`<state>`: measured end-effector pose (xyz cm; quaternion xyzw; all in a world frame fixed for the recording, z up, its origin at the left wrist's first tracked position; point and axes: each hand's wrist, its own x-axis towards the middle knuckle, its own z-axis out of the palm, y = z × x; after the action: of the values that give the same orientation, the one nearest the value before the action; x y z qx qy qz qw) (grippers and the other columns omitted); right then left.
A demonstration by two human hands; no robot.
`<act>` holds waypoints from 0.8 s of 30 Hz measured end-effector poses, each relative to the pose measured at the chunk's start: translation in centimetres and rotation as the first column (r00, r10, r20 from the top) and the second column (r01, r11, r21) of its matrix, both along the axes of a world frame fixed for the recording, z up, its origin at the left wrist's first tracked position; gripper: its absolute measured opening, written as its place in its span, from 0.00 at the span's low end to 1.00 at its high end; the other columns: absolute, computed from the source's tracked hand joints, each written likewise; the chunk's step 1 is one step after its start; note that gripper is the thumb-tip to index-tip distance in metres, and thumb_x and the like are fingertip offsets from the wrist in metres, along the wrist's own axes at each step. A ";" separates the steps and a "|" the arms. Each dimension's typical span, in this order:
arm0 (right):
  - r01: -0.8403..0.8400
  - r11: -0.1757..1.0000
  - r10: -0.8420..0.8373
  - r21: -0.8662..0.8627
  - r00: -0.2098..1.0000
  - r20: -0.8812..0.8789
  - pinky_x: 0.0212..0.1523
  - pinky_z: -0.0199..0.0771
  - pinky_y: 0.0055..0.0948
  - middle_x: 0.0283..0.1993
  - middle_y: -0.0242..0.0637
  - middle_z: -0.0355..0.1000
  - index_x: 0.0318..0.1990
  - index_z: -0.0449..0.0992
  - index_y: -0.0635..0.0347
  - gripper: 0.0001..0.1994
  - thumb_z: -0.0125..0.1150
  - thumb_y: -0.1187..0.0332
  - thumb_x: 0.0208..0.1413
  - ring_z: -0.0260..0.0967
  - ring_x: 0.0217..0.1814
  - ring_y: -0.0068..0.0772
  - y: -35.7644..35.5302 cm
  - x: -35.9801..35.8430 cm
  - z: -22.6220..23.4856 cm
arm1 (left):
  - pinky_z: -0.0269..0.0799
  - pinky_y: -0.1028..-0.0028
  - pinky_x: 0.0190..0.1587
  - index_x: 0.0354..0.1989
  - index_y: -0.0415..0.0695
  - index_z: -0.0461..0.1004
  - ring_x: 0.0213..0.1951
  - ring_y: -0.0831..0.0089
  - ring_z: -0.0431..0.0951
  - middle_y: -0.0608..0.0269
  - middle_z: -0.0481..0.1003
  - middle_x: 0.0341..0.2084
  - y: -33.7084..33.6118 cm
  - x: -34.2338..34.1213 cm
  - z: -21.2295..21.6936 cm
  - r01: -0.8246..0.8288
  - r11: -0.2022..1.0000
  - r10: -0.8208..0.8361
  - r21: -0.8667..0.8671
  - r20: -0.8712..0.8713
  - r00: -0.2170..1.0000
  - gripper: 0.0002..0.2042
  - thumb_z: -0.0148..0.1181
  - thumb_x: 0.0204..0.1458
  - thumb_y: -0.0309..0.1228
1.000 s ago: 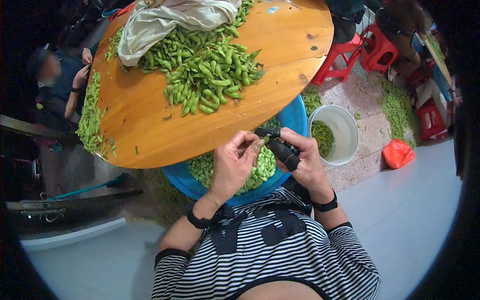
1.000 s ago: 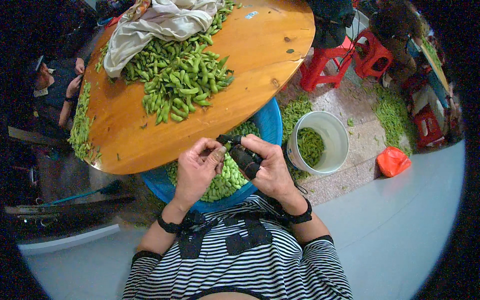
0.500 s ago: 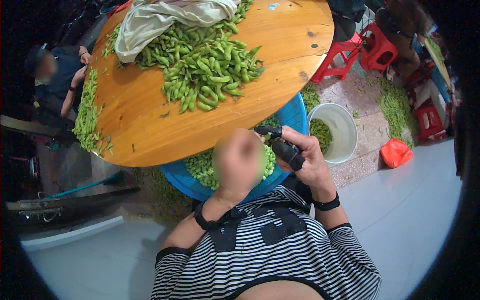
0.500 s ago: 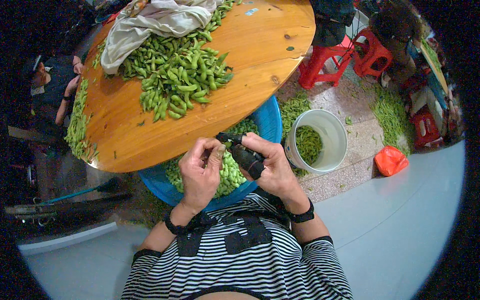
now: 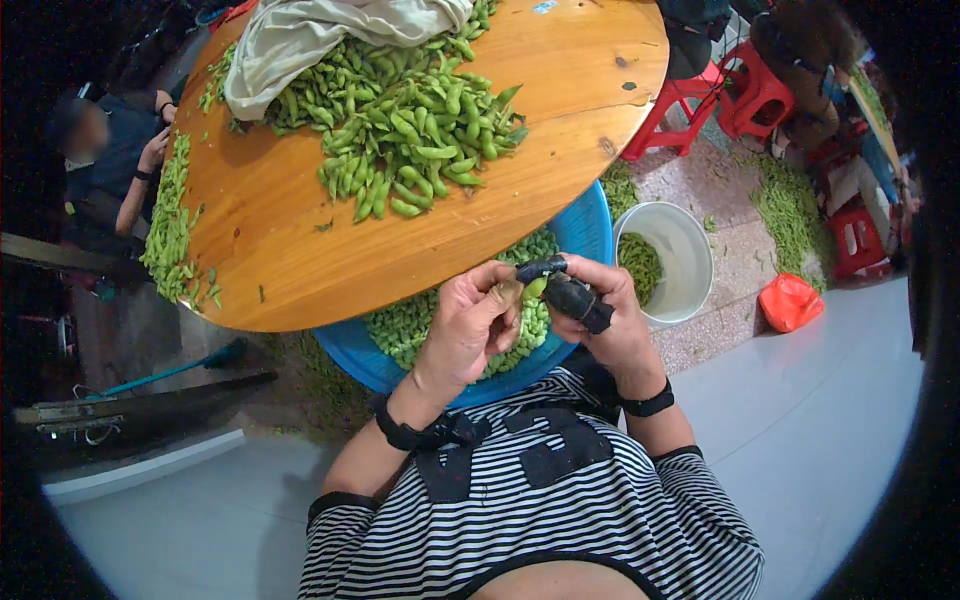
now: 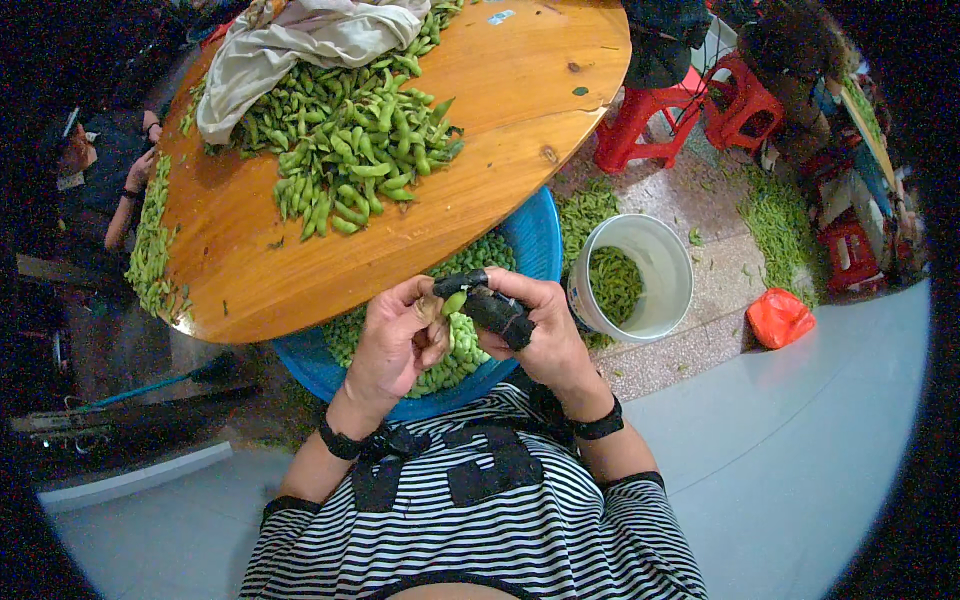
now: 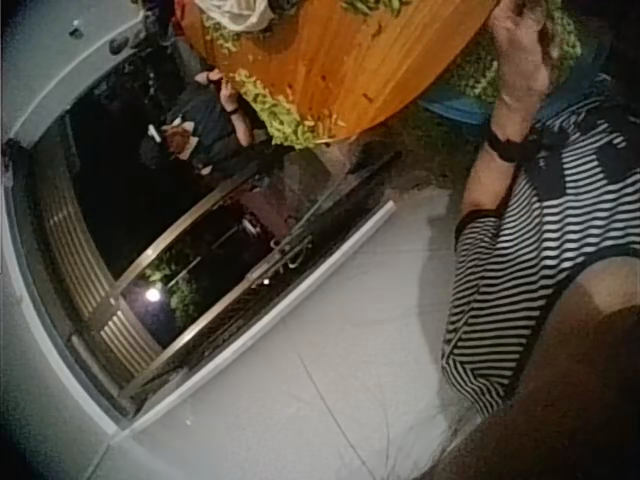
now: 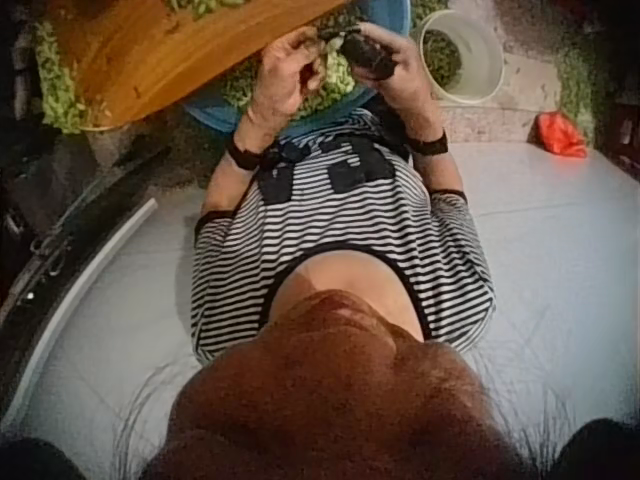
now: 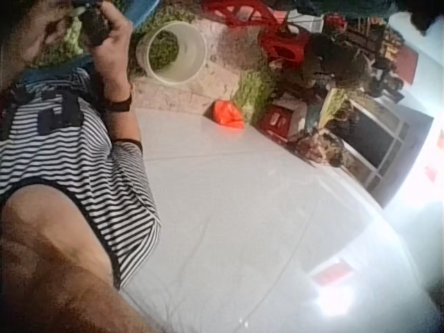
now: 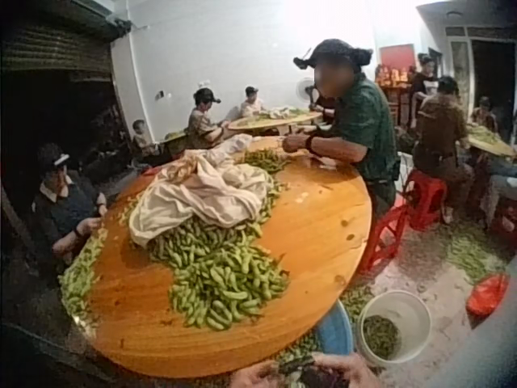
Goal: Shelling edamame pods by hand using a small tool into a blue colander.
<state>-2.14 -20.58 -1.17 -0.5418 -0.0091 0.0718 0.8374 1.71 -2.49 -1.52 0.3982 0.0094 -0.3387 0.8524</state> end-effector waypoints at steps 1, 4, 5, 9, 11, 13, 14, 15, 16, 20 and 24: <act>0.022 0.998 -0.022 -0.058 1.000 -0.002 0.19 0.51 0.16 0.19 0.21 0.60 0.46 0.75 0.64 0.11 0.54 0.74 0.57 0.54 0.18 0.11 0.1 -0.2 0.3 | 0.59 0.82 0.15 0.37 0.41 0.73 0.17 0.82 0.69 0.64 0.73 0.22 -0.2 -0.3 0.4 -0.073 0.970 0.038 0.231 0.150 0.988 0.06 0.57 0.58 0.30; 0.076 0.982 -0.079 -0.174 0.997 -0.009 0.20 0.54 0.16 0.20 0.20 0.62 0.47 0.76 0.63 0.12 0.56 0.75 0.55 0.56 0.19 0.11 0.7 -0.6 1.0 | 0.63 0.82 0.18 0.40 0.35 0.74 0.20 0.83 0.70 0.64 0.74 0.25 -0.8 -1.3 1.1 -0.364 0.737 -0.002 0.570 0.541 0.841 0.09 0.59 0.57 0.28; 0.090 0.980 -0.094 -0.176 0.995 -0.019 0.20 0.56 0.16 0.20 0.20 0.62 0.47 0.76 0.63 0.12 0.57 0.75 0.54 0.56 0.20 0.11 0.9 -0.6 1.1 | 0.65 0.82 0.19 0.41 0.34 0.74 0.21 0.83 0.71 0.64 0.75 0.26 -0.8 -1.4 0.3 -0.425 0.730 -0.010 0.536 0.629 0.777 0.09 0.59 0.56 0.27; 0.119 0.955 -0.128 -0.273 0.992 -0.014 0.24 0.60 0.20 0.22 0.26 0.65 0.42 0.76 0.66 0.10 0.58 0.77 0.51 0.60 0.23 0.16 1.3 -0.8 1.3 | 0.73 0.75 0.26 0.39 0.33 0.75 0.24 0.76 0.78 0.57 0.77 0.27 -0.9 -1.8 -0.2 -0.490 0.714 -0.057 0.500 0.739 0.671 0.10 0.65 0.49 0.23; 0.135 0.904 -0.120 -0.407 0.991 0.062 0.26 0.62 0.22 0.24 0.32 0.65 0.39 0.74 0.67 0.08 0.58 0.77 0.50 0.61 0.25 0.21 1.2 -0.9 1.0 | 0.67 0.82 0.20 0.38 0.33 0.74 0.23 0.82 0.73 0.63 0.76 0.26 -0.4 -1.5 -0.3 -0.414 0.712 -0.163 0.567 0.707 0.688 0.08 0.60 0.55 0.26; 0.153 0.846 -0.095 -0.511 0.986 0.138 0.28 0.63 0.25 0.25 0.37 0.65 0.37 0.72 0.69 0.07 0.59 0.78 0.48 0.62 0.26 0.27 1.1 -0.9 0.8 | 0.67 0.82 0.19 0.36 0.33 0.74 0.21 0.81 0.73 0.63 0.76 0.23 -0.1 -1.0 0.6 -0.293 0.721 -0.214 0.628 0.603 0.769 0.07 0.60 0.55 0.26; 0.167 0.817 -0.081 -0.552 0.981 0.176 0.29 0.63 0.26 0.26 0.39 0.65 0.36 0.71 0.69 0.07 0.59 0.78 0.48 0.62 0.27 0.29 1.0 -0.9 0.8 | 0.67 0.82 0.18 0.33 0.35 0.75 0.19 0.79 0.73 0.62 0.76 0.21 0.1 -0.8 0.2 -0.207 0.782 -0.175 0.587 0.527 0.832 0.08 0.57 0.58 0.29; 0.185 0.785 -0.066 -0.591 0.974 0.217 0.30 0.64 0.27 0.26 0.42 0.64 0.35 0.70 0.69 0.07 0.59 0.78 0.48 0.62 0.27 0.32 1.0 -0.8 0.9 | 0.67 0.81 0.18 0.33 0.35 0.75 0.19 0.79 0.74 0.61 0.76 0.21 0.4 -0.6 0.0 -0.130 0.828 -0.165 0.545 0.459 0.873 0.09 0.56 0.59 0.30; 0.183 0.788 -0.055 -0.589 0.972 0.228 0.30 0.64 0.27 0.26 0.42 0.64 0.35 0.70 0.69 0.07 0.59 0.78 0.47 0.62 0.27 0.32 1.1 -0.8 1.0 | 0.67 0.81 0.17 0.32 0.36 0.75 0.19 0.78 0.74 0.61 0.76 0.21 0.8 -0.4 0.0 -0.055 0.868 -0.162 0.493 0.387 0.908 0.10 0.55 0.59 0.31; 0.214 0.776 -0.047 -0.593 0.958 0.284 0.29 0.64 0.28 0.27 0.42 0.65 0.35 0.71 0.69 0.09 0.59 0.80 0.43 0.64 0.27 0.36 1.4 -0.9 0.6 | 0.69 0.80 0.20 0.34 0.35 0.74 0.21 0.77 0.75 0.60 0.76 0.23 1.5 0.4 -0.1 0.119 0.911 -0.233 0.396 0.253 0.939 0.14 0.49 0.63 0.34; 0.374 0.645 -0.060 -0.666 0.894 0.444 0.29 0.66 0.31 0.28 0.44 0.66 0.36 0.72 0.68 0.13 0.58 0.82 0.39 0.67 0.28 0.43 2.5 -1.1 0.2 | 0.69 0.82 0.23 0.35 0.35 0.72 0.22 0.81 0.72 0.65 0.74 0.24 0.7 -0.2 0.0 0.050 0.930 -0.148 0.364 0.245 0.958 0.14 0.45 0.65 0.33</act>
<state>-3.20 -18.07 -1.01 -0.8326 -0.0760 -0.1408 0.5302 1.55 -1.82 -1.54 0.5870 -0.0656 -0.3174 0.7419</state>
